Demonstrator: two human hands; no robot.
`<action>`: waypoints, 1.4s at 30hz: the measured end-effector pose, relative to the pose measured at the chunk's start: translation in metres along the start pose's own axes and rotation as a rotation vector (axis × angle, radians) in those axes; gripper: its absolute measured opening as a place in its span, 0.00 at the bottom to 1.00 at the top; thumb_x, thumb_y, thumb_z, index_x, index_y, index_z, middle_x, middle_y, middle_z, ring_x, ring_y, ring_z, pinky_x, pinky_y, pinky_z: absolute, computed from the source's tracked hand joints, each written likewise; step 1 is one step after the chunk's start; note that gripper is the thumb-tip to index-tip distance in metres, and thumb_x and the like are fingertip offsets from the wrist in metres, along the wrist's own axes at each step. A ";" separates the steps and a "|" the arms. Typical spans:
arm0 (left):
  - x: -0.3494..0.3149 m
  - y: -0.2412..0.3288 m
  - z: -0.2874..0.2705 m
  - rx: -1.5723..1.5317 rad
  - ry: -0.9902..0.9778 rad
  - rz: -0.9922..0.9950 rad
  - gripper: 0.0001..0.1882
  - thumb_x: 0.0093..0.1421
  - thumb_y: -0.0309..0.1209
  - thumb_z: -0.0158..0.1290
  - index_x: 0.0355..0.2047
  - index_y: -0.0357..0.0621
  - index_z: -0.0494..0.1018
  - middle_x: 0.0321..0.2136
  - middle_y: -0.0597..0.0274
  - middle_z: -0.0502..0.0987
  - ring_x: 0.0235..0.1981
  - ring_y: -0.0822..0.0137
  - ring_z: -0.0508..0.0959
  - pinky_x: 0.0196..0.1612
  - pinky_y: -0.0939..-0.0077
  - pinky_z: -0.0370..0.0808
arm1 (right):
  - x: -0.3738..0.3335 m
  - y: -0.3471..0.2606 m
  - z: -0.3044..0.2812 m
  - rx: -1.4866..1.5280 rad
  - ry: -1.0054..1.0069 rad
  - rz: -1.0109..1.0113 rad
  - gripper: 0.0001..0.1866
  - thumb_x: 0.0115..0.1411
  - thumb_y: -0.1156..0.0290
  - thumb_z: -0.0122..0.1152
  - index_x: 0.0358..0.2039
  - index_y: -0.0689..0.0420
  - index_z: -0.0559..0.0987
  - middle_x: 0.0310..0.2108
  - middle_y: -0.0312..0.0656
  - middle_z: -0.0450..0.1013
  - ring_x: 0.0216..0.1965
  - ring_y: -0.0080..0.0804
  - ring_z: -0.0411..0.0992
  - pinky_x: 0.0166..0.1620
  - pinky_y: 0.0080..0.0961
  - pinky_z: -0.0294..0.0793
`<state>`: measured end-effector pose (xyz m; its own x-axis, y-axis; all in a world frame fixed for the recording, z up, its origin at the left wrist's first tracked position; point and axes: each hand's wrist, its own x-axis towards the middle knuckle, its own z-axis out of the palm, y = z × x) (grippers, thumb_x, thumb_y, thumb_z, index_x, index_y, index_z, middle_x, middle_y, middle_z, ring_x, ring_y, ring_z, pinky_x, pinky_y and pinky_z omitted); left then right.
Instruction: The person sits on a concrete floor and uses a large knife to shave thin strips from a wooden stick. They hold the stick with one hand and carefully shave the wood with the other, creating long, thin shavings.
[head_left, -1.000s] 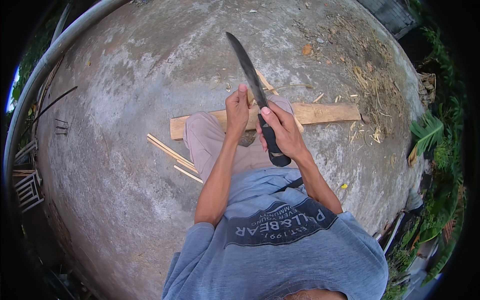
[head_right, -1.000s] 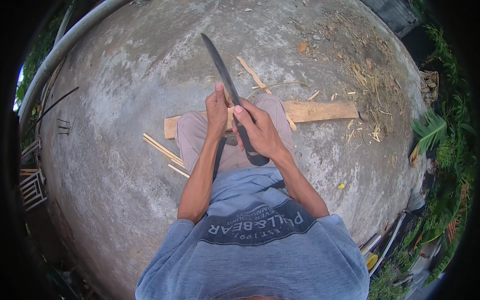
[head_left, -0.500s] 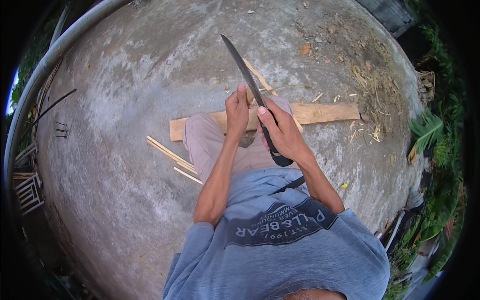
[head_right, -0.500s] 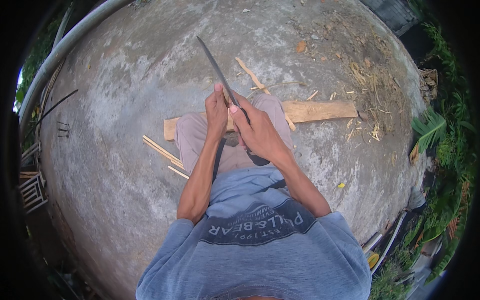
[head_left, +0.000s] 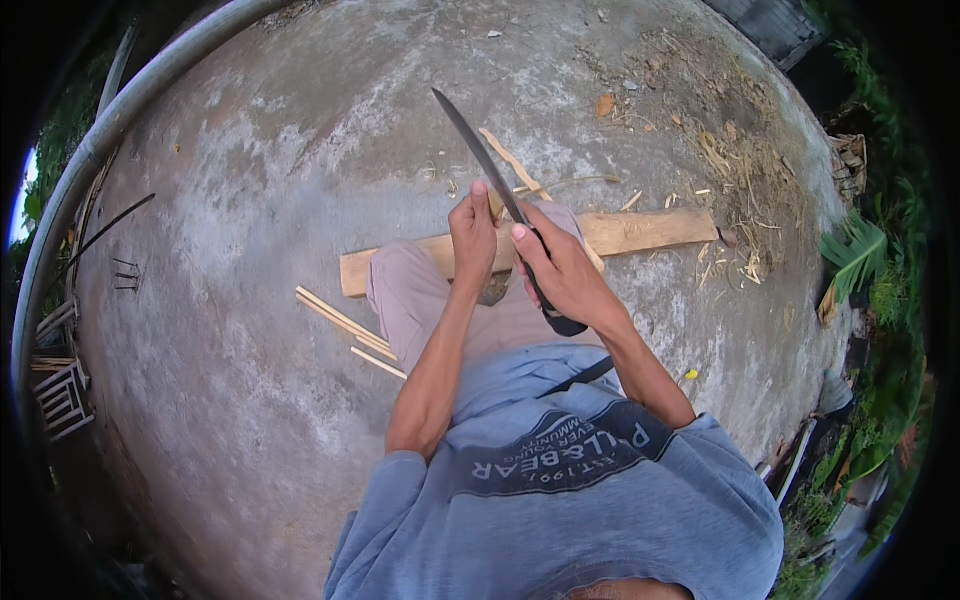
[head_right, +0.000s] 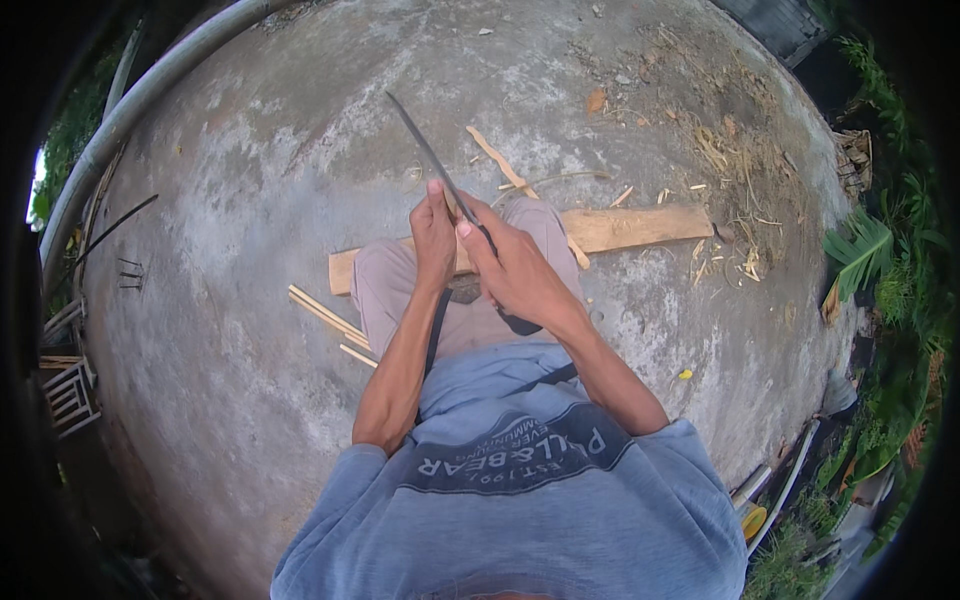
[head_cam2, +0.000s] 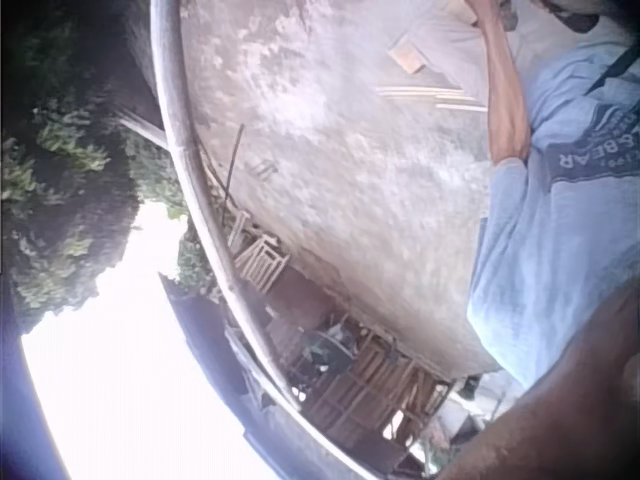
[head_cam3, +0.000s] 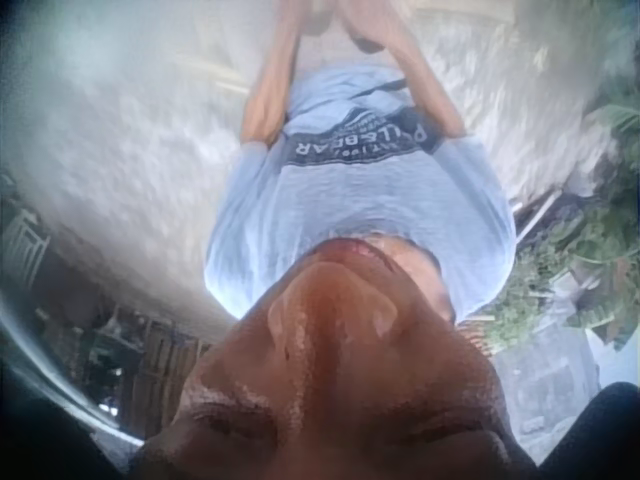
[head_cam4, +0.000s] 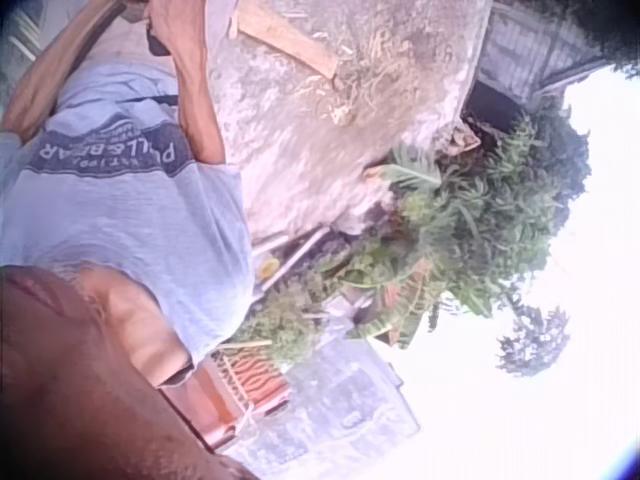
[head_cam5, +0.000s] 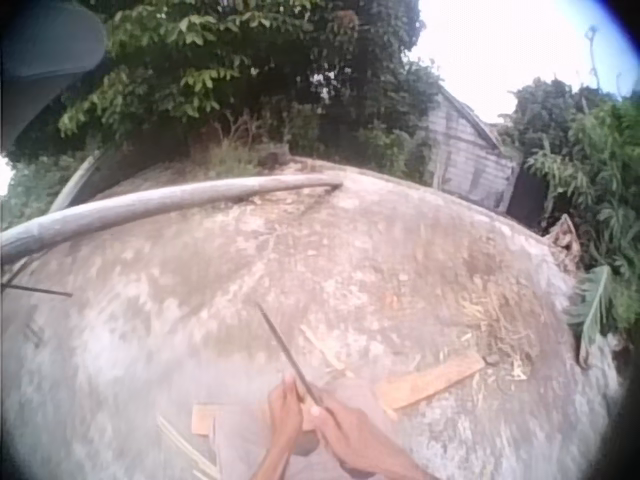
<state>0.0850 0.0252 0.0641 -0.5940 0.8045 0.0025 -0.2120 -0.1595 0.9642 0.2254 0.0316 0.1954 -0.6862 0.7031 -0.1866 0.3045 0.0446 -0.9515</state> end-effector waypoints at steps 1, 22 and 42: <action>0.004 0.003 0.000 -0.008 -0.007 0.010 0.30 0.75 0.50 0.41 0.21 0.40 0.70 0.18 0.72 0.64 0.22 0.78 0.61 0.26 0.78 0.60 | 0.000 -0.002 0.000 0.000 -0.008 0.001 0.28 0.75 0.57 0.41 0.70 0.56 0.62 0.23 0.41 0.70 0.18 0.26 0.69 0.26 0.28 0.70; 0.074 0.217 0.023 0.908 -0.279 0.920 0.30 0.76 0.51 0.34 0.66 0.43 0.65 0.57 0.51 0.76 0.68 0.57 0.65 0.74 0.62 0.51 | 0.004 -0.001 0.006 -0.119 0.031 -0.010 0.28 0.75 0.58 0.43 0.69 0.60 0.61 0.17 0.49 0.67 0.23 0.39 0.70 0.35 0.37 0.68; 0.130 0.123 0.030 1.251 -0.555 0.737 0.31 0.76 0.52 0.31 0.70 0.49 0.61 0.65 0.57 0.69 0.70 0.54 0.60 0.74 0.53 0.50 | 0.008 0.019 0.003 -0.021 0.009 0.062 0.27 0.73 0.60 0.48 0.65 0.64 0.65 0.19 0.47 0.69 0.23 0.36 0.72 0.34 0.34 0.70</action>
<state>0.0052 0.1273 0.1908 0.1393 0.9141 0.3808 0.9147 -0.2661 0.3040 0.2234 0.0360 0.1753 -0.6594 0.7116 -0.2425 0.3597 0.0155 -0.9329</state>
